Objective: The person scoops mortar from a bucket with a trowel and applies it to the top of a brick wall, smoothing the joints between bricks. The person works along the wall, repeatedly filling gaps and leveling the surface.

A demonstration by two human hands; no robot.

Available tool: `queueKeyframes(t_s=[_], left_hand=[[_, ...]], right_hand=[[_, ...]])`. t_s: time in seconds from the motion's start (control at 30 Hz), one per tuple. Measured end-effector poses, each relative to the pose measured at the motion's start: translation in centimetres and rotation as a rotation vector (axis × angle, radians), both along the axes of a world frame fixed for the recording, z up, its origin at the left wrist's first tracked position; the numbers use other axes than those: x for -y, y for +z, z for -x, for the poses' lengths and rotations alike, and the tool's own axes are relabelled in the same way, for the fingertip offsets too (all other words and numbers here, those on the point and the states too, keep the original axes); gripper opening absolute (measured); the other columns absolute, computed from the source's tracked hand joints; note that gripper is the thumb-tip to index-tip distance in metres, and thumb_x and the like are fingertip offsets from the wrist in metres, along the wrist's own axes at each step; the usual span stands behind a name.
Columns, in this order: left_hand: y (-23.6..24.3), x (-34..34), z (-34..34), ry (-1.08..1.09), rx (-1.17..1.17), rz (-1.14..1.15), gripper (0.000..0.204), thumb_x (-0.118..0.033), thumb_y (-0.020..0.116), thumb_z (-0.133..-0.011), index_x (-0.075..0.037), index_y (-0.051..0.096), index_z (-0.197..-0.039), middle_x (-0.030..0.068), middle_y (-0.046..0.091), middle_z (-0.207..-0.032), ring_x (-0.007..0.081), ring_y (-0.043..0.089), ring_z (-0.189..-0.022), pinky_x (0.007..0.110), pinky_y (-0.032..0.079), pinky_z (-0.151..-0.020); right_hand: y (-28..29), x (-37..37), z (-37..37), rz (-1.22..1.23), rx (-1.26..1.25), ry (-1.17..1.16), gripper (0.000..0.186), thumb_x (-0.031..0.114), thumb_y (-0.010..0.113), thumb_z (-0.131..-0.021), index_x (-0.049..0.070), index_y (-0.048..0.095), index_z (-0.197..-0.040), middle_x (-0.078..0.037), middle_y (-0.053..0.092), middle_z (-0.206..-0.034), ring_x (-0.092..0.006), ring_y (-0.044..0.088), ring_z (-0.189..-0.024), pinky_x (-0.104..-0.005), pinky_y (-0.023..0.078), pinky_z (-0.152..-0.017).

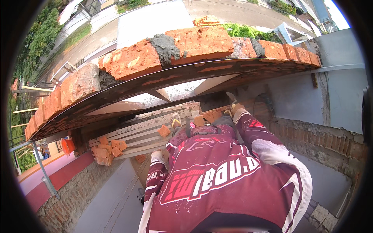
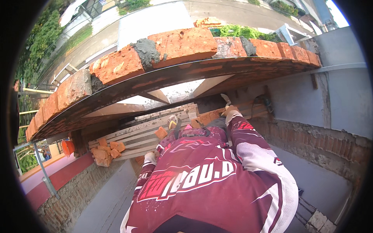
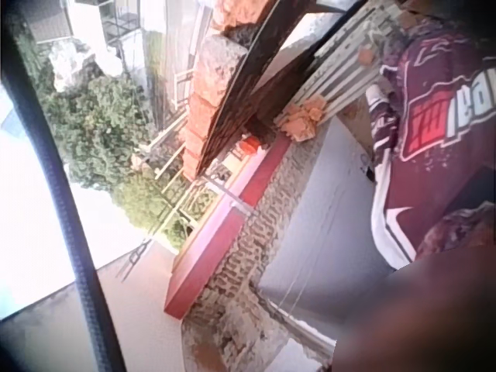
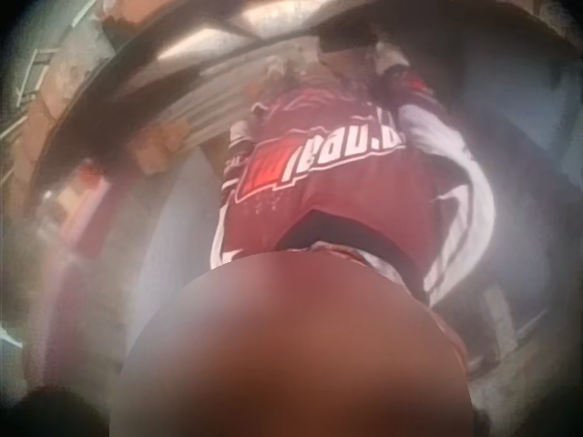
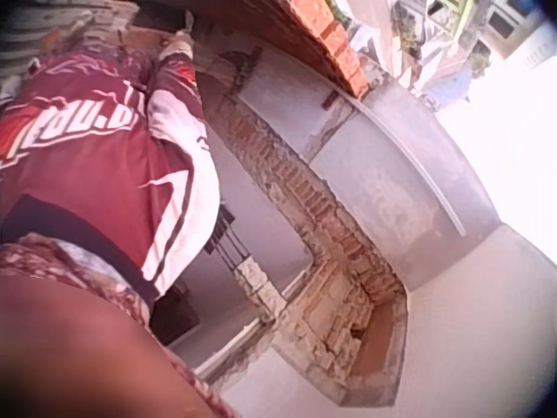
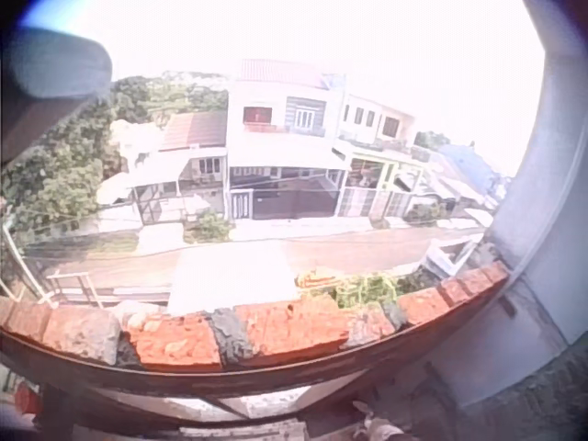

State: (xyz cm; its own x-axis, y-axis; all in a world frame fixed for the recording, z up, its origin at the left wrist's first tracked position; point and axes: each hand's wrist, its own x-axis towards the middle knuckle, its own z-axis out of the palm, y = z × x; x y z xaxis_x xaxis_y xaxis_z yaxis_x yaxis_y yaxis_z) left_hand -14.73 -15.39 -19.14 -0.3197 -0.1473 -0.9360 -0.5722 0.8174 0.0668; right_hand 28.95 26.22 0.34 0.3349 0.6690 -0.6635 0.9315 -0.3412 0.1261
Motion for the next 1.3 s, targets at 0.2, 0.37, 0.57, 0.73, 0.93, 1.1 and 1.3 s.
queueKeyframes(t_s=[0.2, 0.37, 0.57, 0.73, 0.93, 1.1, 1.3], left_hand=[[5.2, -11.9, 7.4, 0.125, -0.157, -0.249, 0.023, -0.030, 0.059, -0.099, -0.012, 0.061, -0.114, 0.0064, 0.065, -0.091, 0.0255, 0.065, -0.076, 0.044, 0.052, -0.061], [12.7, -23.3, 10.7, 0.389, -0.188, -0.716, 0.046, -0.050, 0.061, -0.097, -0.012, 0.057, -0.123, 0.0082, 0.067, -0.109, 0.0269, 0.067, -0.094, 0.046, 0.053, -0.077], [20.9, -31.2, 14.1, 0.923, -0.301, -0.742, 0.070, -0.070, 0.037, -0.097, -0.012, 0.049, -0.132, 0.0082, 0.055, -0.134, 0.0295, 0.060, -0.111, 0.050, 0.043, -0.091], [24.7, -33.8, 13.4, 0.977, -0.298, -0.783, 0.054, -0.064, 0.035, -0.098, -0.024, 0.049, -0.132, -0.0009, 0.054, -0.127, 0.0228, 0.053, -0.115, 0.048, 0.037, -0.094], [28.0, -36.2, 11.4, 1.085, -0.262, -1.025, 0.034, -0.036, 0.043, -0.104, -0.012, 0.057, -0.123, 0.0056, 0.061, -0.121, 0.0241, 0.059, -0.105, 0.045, 0.051, -0.089], [28.1, -33.3, 9.6, 1.035, -0.264, -0.977, 0.034, -0.037, 0.043, -0.104, -0.012, 0.058, -0.123, 0.0058, 0.062, -0.120, 0.0244, 0.059, -0.105, 0.044, 0.051, -0.088], [22.7, -24.0, 8.8, 0.764, -0.340, -0.768, 0.035, -0.038, 0.043, -0.104, -0.012, 0.058, -0.123, 0.0061, 0.062, -0.119, 0.0248, 0.060, -0.104, 0.044, 0.051, -0.088]], right_hand=[[2.6, 5.6, -15.0, -0.387, 0.008, -0.345, 0.049, 0.033, 0.077, -0.079, 0.005, 0.063, -0.117, -0.024, 0.068, -0.117, -0.0407, 0.064, -0.114, -0.0474, 0.052, -0.096], [1.9, 11.6, -17.8, -0.484, 0.096, -0.662, 0.043, 0.030, 0.071, -0.073, 0.001, 0.070, -0.104, -0.024, 0.071, -0.108, -0.0434, 0.066, -0.107, -0.0499, 0.051, -0.093], [2.8, 15.3, -18.4, -0.835, -0.196, -1.136, 0.018, 0.017, 0.065, -0.080, 0.003, 0.060, -0.089, -0.010, 0.062, -0.069, -0.0206, 0.060, -0.050, -0.0358, 0.049, -0.042], [9.5, 10.8, -19.4, -1.250, -0.266, -1.256, 0.023, 0.018, 0.068, -0.084, 0.003, 0.059, -0.098, -0.008, 0.064, -0.076, -0.0188, 0.063, -0.058, -0.0340, 0.051, -0.046], [20.8, 3.6, -20.2, -1.577, -0.483, -0.854, 0.029, 0.024, 0.069, -0.093, 0.004, 0.058, -0.111, -0.004, 0.064, -0.082, -0.0126, 0.058, -0.058, -0.0282, 0.049, -0.049], [25.9, -0.5, -18.1, -1.554, -0.495, -0.686, 0.029, 0.019, 0.070, -0.092, 0.005, 0.057, -0.113, -0.003, 0.062, -0.081, -0.0091, 0.055, -0.056, -0.0242, 0.047, -0.049], [27.8, -4.1, -16.4, -1.511, -0.515, -0.482, 0.025, 0.015, 0.069, -0.093, 0.004, 0.058, -0.111, -0.001, 0.059, -0.080, -0.0081, 0.054, -0.057, -0.0240, 0.047, -0.052]])
